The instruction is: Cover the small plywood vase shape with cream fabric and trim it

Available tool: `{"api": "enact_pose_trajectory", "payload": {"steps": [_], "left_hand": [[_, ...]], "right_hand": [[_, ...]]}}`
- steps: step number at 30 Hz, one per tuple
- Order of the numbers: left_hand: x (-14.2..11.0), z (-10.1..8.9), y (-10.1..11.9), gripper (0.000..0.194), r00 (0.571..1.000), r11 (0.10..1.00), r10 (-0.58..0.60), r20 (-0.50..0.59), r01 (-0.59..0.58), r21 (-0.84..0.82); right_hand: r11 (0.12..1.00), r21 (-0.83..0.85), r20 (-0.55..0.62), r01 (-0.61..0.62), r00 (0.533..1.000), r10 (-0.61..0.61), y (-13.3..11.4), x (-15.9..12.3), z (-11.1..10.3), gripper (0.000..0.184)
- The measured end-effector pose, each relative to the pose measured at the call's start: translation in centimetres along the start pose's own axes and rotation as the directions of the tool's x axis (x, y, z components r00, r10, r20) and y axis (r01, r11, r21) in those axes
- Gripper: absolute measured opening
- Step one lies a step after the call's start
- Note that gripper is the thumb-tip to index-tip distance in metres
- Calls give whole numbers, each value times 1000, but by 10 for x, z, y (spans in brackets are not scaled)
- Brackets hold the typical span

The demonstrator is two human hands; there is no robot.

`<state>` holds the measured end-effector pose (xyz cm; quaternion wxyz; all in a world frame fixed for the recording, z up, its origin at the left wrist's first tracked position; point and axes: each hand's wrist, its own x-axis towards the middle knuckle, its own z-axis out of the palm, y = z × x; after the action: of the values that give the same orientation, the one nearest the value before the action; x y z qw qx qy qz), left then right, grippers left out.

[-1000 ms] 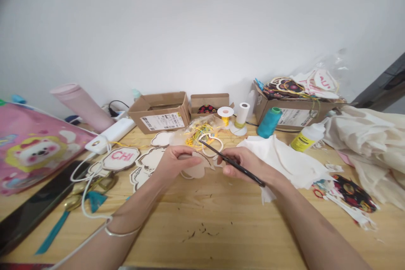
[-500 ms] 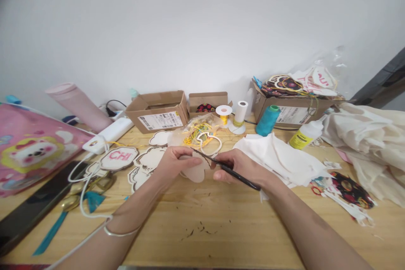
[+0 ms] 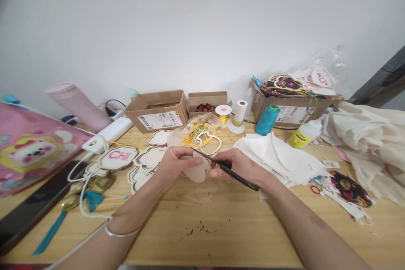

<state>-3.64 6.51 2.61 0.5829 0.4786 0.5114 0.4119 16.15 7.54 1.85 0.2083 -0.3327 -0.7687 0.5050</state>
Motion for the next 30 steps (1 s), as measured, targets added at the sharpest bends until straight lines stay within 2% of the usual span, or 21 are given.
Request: {"api": "enact_pose_trajectory", "payload": {"steps": [9, 15, 18, 20, 22, 23, 24, 25, 27, 28, 29, 30], "left_hand": [[-1, 1, 3, 27, 999, 999, 31, -24, -31, 34], [0, -2, 1, 27, 999, 1000, 25, -21, -25, 16], [0, -4, 0, 27, 999, 999, 29, -17, -28, 23], [0, -4, 0, 26, 997, 995, 74, -8, -73, 64], [0, -4, -1, 23, 982, 973, 187, 5, -186, 134], [0, -4, -1, 20, 959, 942, 283, 16, -281, 184], [-1, -3, 0, 16, 913, 884, 406, 27, -400, 244], [-1, -3, 0, 10, 839, 791, 542, 44, -527, 312], [-2, -4, 0, 5, 628, 529, 772, 97, -720, 448], [-3, -4, 0, 8, 522, 398, 843, 126, -765, 507], [-3, -5, -1, 12, 436, 288, 887, 153, -782, 553], [-4, -5, -1, 14, 377, 208, 909, 179, -780, 590]], "right_hand": [[1000, -16, -64, 15, 998, -16, 0, 2, 5, 34], [996, -86, -119, -27, 993, 16, 1, 1, -3, 31], [998, -58, -119, 5, 993, -12, 0, 0, -6, 35], [999, -39, -113, 35, 993, -40, -2, 0, -6, 43], [998, -12, -142, 64, 988, -65, -4, 1, -5, 51], [997, 6, -178, 76, 981, -74, -6, 1, -4, 53], [996, 30, -223, 87, 972, -78, -7, 2, -3, 54], [993, 64, -266, 97, 961, -76, -9, 2, -2, 53], [979, 165, -324, 118, 944, -59, -13, 3, 2, 46], [966, 223, -332, 129, 942, -49, -15, 4, 4, 41], [949, 284, -330, 140, 943, -40, -16, 5, 8, 37], [928, 342, -328, 146, 944, -27, -17, 6, 11, 33]]}}
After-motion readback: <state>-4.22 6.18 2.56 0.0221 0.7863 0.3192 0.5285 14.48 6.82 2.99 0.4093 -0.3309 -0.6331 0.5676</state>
